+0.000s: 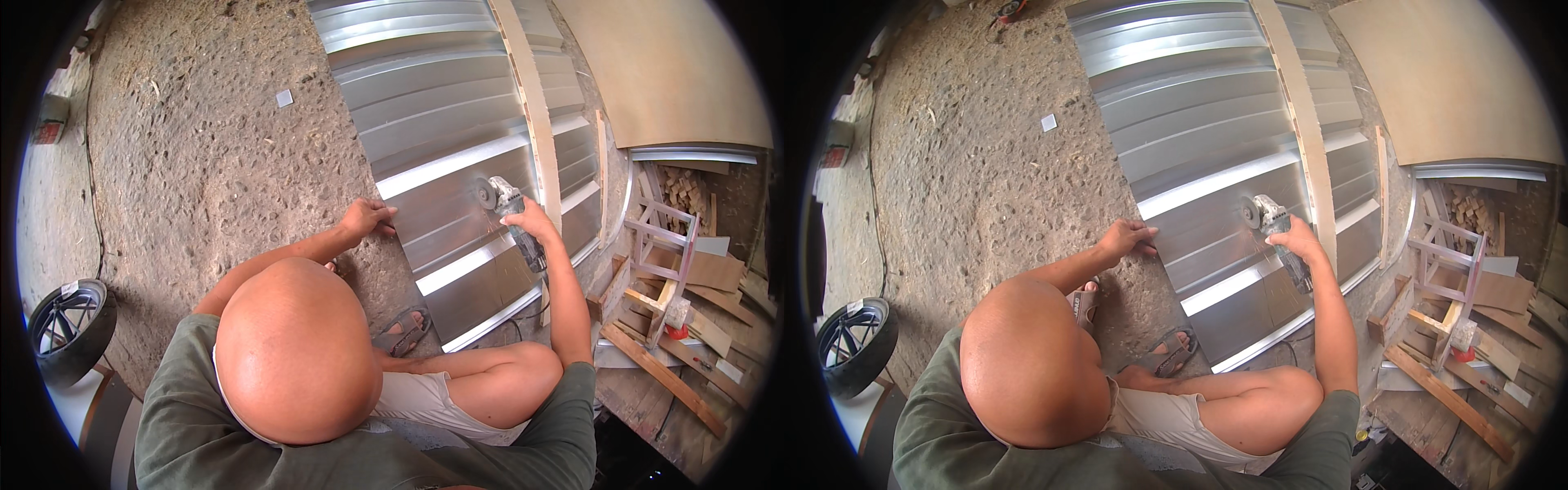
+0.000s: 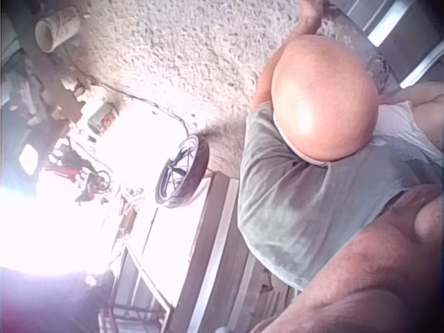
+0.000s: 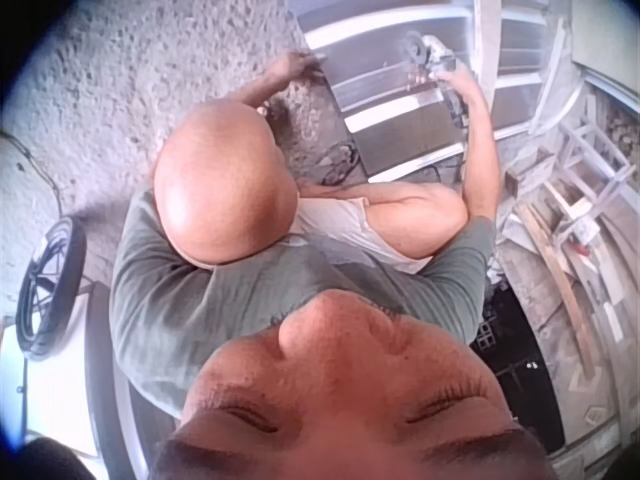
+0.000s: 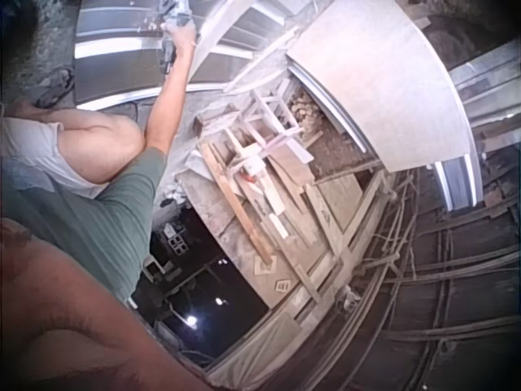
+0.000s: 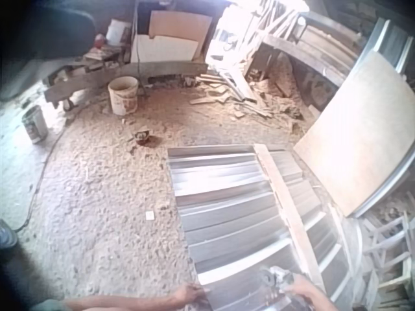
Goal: The person cuts a metal sheet using an angle grinder. They hold the sheet steady with their left hand and guide the power tool across the metal to make a long cut while sparks fly.
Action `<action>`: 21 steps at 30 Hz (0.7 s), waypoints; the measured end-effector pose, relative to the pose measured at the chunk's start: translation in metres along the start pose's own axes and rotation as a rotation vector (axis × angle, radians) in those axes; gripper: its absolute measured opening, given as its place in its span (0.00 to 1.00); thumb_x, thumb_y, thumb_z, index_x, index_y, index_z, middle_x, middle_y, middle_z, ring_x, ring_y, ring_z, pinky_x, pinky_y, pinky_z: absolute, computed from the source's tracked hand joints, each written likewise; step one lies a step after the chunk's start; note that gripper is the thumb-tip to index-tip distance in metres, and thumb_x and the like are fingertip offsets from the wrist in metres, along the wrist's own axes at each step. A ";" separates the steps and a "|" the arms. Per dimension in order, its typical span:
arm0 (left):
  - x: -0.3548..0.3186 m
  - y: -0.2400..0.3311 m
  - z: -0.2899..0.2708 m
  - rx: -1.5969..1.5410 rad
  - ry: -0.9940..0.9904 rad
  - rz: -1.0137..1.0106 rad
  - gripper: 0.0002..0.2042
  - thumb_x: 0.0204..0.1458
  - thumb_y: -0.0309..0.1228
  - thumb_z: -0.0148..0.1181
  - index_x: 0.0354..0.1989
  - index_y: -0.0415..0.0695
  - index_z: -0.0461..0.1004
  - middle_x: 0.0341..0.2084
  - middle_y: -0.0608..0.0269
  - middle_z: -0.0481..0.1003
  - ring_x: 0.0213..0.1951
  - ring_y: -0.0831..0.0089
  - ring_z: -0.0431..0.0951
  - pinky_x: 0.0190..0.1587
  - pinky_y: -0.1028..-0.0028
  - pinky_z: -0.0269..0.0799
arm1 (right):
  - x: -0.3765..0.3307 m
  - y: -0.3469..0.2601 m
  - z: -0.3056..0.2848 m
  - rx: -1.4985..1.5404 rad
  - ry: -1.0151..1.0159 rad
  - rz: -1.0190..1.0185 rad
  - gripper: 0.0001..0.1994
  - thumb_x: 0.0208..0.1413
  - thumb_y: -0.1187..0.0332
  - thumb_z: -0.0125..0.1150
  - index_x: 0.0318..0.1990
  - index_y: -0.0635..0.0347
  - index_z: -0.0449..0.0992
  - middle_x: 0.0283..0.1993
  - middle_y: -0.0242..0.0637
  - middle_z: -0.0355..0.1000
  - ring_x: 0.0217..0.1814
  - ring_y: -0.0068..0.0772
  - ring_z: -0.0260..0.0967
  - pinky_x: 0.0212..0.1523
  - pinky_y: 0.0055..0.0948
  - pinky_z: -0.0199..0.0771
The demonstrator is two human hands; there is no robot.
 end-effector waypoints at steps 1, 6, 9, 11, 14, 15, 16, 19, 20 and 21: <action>0.000 0.001 0.000 -0.001 -0.001 0.001 0.12 0.63 0.35 0.64 0.36 0.36 0.79 0.33 0.53 0.82 0.32 0.67 0.86 0.36 0.73 0.84 | 0.000 -0.001 0.000 0.008 -0.006 0.002 0.37 0.37 0.66 0.76 0.59 0.72 0.71 0.47 0.45 0.78 0.46 0.36 0.77 0.51 0.32 0.76; -0.001 0.001 0.003 0.007 -0.001 -0.011 0.13 0.62 0.36 0.64 0.36 0.36 0.78 0.34 0.51 0.82 0.33 0.66 0.86 0.36 0.72 0.84 | -0.001 -0.005 0.004 0.057 -0.066 -0.026 0.42 0.37 0.64 0.77 0.62 0.75 0.67 0.51 0.49 0.77 0.50 0.38 0.76 0.53 0.33 0.75; 0.002 -0.002 -0.002 0.017 0.005 -0.013 0.13 0.62 0.36 0.64 0.35 0.36 0.78 0.34 0.51 0.82 0.33 0.65 0.86 0.36 0.71 0.84 | 0.002 -0.006 0.000 -0.015 0.027 -0.044 0.46 0.36 0.63 0.78 0.65 0.77 0.63 0.53 0.51 0.76 0.53 0.39 0.75 0.56 0.33 0.74; 0.002 -0.003 -0.002 0.022 0.006 -0.016 0.13 0.62 0.36 0.64 0.35 0.36 0.78 0.34 0.51 0.82 0.33 0.65 0.86 0.36 0.71 0.84 | 0.002 -0.004 -0.001 -0.030 0.048 -0.034 0.49 0.36 0.62 0.78 0.66 0.78 0.61 0.55 0.53 0.75 0.55 0.40 0.75 0.57 0.33 0.74; 0.002 -0.002 -0.001 0.022 0.006 -0.018 0.13 0.62 0.35 0.64 0.34 0.36 0.77 0.34 0.51 0.81 0.33 0.65 0.86 0.36 0.71 0.85 | 0.004 -0.001 -0.001 -0.042 0.054 -0.039 0.49 0.36 0.62 0.79 0.66 0.78 0.62 0.54 0.53 0.75 0.55 0.40 0.75 0.57 0.33 0.74; 0.001 -0.001 0.000 0.013 0.003 -0.015 0.13 0.62 0.35 0.64 0.34 0.36 0.77 0.34 0.51 0.81 0.33 0.65 0.86 0.36 0.71 0.85 | 0.005 -0.001 0.000 -0.044 0.051 -0.044 0.48 0.36 0.62 0.79 0.65 0.78 0.62 0.53 0.52 0.76 0.54 0.39 0.75 0.57 0.33 0.74; 0.001 0.000 0.001 0.004 -0.002 -0.011 0.13 0.62 0.35 0.65 0.34 0.36 0.77 0.34 0.51 0.81 0.33 0.65 0.86 0.36 0.71 0.85 | 0.010 0.007 -0.001 -0.037 0.055 -0.050 0.47 0.36 0.62 0.79 0.65 0.77 0.63 0.53 0.51 0.76 0.53 0.39 0.75 0.57 0.32 0.74; 0.002 -0.001 0.003 -0.002 -0.003 -0.008 0.13 0.62 0.35 0.65 0.34 0.35 0.77 0.33 0.51 0.81 0.33 0.64 0.86 0.36 0.71 0.85 | 0.018 0.022 -0.001 -0.011 0.057 -0.068 0.43 0.37 0.64 0.78 0.63 0.75 0.66 0.50 0.49 0.77 0.52 0.37 0.76 0.56 0.32 0.74; 0.003 -0.002 0.002 -0.005 -0.002 -0.006 0.13 0.62 0.35 0.65 0.34 0.35 0.77 0.33 0.51 0.81 0.33 0.64 0.86 0.36 0.71 0.85 | 0.017 0.017 0.000 0.002 0.051 -0.075 0.42 0.38 0.64 0.78 0.63 0.74 0.67 0.50 0.48 0.77 0.51 0.36 0.76 0.55 0.32 0.74; 0.003 -0.003 0.000 -0.008 -0.001 -0.004 0.13 0.62 0.35 0.65 0.34 0.35 0.77 0.33 0.51 0.81 0.33 0.64 0.86 0.36 0.71 0.85 | 0.016 0.013 0.002 0.015 0.045 -0.082 0.41 0.38 0.65 0.77 0.62 0.73 0.68 0.49 0.47 0.77 0.50 0.36 0.76 0.55 0.32 0.74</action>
Point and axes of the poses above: each hand's wrist, its own x-axis towards the middle knuckle, its own z-axis out of the palm, y = z × x, the point moved 9 cm from there along x, towards the middle knuckle
